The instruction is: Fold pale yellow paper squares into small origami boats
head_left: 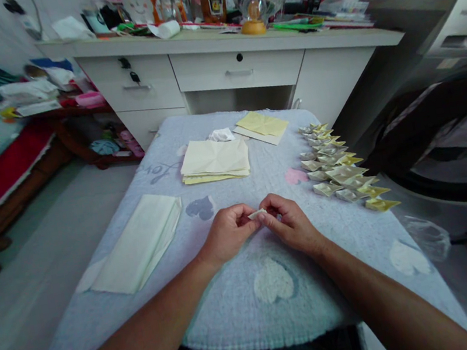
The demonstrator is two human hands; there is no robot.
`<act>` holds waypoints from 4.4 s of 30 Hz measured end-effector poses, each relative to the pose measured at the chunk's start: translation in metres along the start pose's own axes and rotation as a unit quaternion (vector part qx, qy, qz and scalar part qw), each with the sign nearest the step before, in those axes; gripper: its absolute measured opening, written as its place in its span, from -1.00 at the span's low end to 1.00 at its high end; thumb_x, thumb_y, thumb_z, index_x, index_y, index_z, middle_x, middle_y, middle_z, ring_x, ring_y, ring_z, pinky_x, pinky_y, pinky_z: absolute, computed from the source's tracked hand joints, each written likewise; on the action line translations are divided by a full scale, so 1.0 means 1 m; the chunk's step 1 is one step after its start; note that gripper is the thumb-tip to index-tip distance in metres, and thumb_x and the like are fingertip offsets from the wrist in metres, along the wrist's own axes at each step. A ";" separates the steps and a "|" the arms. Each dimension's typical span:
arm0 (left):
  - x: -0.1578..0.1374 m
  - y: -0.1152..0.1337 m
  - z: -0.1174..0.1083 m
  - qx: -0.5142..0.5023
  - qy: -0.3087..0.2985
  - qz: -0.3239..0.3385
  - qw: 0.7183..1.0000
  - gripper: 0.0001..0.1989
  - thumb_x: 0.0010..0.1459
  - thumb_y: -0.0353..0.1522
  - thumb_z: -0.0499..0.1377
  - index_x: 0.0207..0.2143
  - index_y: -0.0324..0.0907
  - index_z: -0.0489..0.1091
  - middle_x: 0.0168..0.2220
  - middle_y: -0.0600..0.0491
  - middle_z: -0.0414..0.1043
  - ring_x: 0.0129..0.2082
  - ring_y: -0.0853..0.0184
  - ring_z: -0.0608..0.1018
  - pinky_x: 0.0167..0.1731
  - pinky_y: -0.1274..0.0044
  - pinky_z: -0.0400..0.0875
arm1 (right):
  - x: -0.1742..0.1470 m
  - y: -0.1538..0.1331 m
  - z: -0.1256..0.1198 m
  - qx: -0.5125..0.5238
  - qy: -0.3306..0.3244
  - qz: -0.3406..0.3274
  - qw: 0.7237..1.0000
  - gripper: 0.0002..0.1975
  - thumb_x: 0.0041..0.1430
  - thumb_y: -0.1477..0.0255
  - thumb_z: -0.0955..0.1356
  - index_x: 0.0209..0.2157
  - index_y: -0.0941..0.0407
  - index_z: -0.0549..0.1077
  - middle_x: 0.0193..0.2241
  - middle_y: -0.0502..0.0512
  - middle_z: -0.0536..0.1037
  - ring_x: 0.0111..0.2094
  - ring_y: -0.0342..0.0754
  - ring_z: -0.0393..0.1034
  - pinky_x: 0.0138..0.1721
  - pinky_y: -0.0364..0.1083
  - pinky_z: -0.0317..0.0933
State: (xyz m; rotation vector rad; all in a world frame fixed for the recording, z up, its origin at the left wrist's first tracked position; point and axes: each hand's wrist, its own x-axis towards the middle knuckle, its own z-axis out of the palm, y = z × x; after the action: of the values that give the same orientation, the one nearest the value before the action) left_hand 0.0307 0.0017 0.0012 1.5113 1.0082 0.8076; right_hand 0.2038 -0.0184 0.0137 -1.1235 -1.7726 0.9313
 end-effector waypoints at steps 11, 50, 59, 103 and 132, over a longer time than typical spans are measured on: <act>-0.001 0.000 0.002 0.002 0.001 -0.013 1.000 -0.67 0.03 -0.14 0.28 -0.50 -0.24 0.40 -0.57 0.16 0.30 -0.57 0.47 0.31 -0.56 0.62 0.14 | 0.001 0.002 0.001 0.015 -0.007 0.010 1.000 -0.79 0.26 0.32 0.30 -0.44 0.11 0.36 -0.54 -0.05 0.36 -0.48 -0.15 0.24 -0.40 -0.15 0.13; 0.003 0.001 -0.002 -0.086 0.026 0.016 0.996 -0.83 0.10 -0.31 0.25 -0.35 -0.26 0.41 -0.43 0.11 0.40 -0.42 0.45 0.43 -0.37 0.59 0.30 | 0.002 0.011 -0.003 -0.034 -0.033 0.049 0.998 -0.83 0.22 0.38 0.31 -0.45 0.13 0.39 -0.56 -0.07 0.37 -0.50 -0.18 0.22 -0.44 -0.18 0.08; 0.003 -0.003 -0.001 -0.053 0.047 -0.009 0.997 -0.82 0.09 -0.36 0.21 -0.24 -0.21 0.33 -0.45 0.15 0.38 -0.50 0.46 0.45 -0.49 0.61 0.30 | 0.001 0.009 -0.003 0.050 -0.039 0.042 0.997 -0.91 0.21 0.44 0.29 -0.22 0.09 0.32 -0.43 -0.04 0.42 -0.42 -0.15 0.31 -0.36 -0.16 0.18; -0.007 -0.014 -0.015 0.452 -0.036 0.258 0.853 -0.83 0.25 -0.34 0.14 -0.30 -0.16 0.53 -0.36 0.04 0.45 -0.33 0.34 0.47 -0.30 0.51 0.33 | -0.003 0.021 -0.006 -0.318 -0.112 -0.130 0.932 -0.88 0.19 0.53 0.35 -0.27 0.10 0.54 -0.36 0.09 0.47 -0.25 -0.01 0.24 -0.19 -0.02 0.05; -0.008 -0.013 -0.016 0.459 -0.051 0.257 0.849 -0.77 0.28 -0.39 0.07 -0.38 -0.20 0.49 -0.42 0.04 0.39 -0.39 0.36 0.45 -0.37 0.52 0.28 | -0.005 0.016 -0.003 -0.330 -0.081 -0.079 0.937 -0.96 0.14 0.55 0.37 -0.37 0.14 0.46 -0.37 0.10 0.44 -0.27 0.00 0.23 -0.23 -0.03 0.10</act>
State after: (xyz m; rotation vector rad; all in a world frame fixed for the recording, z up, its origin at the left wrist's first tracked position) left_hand 0.0111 0.0012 -0.0088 2.7048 0.9599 0.5949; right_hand 0.2129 -0.0177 -0.0007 -1.3007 -2.3645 0.3289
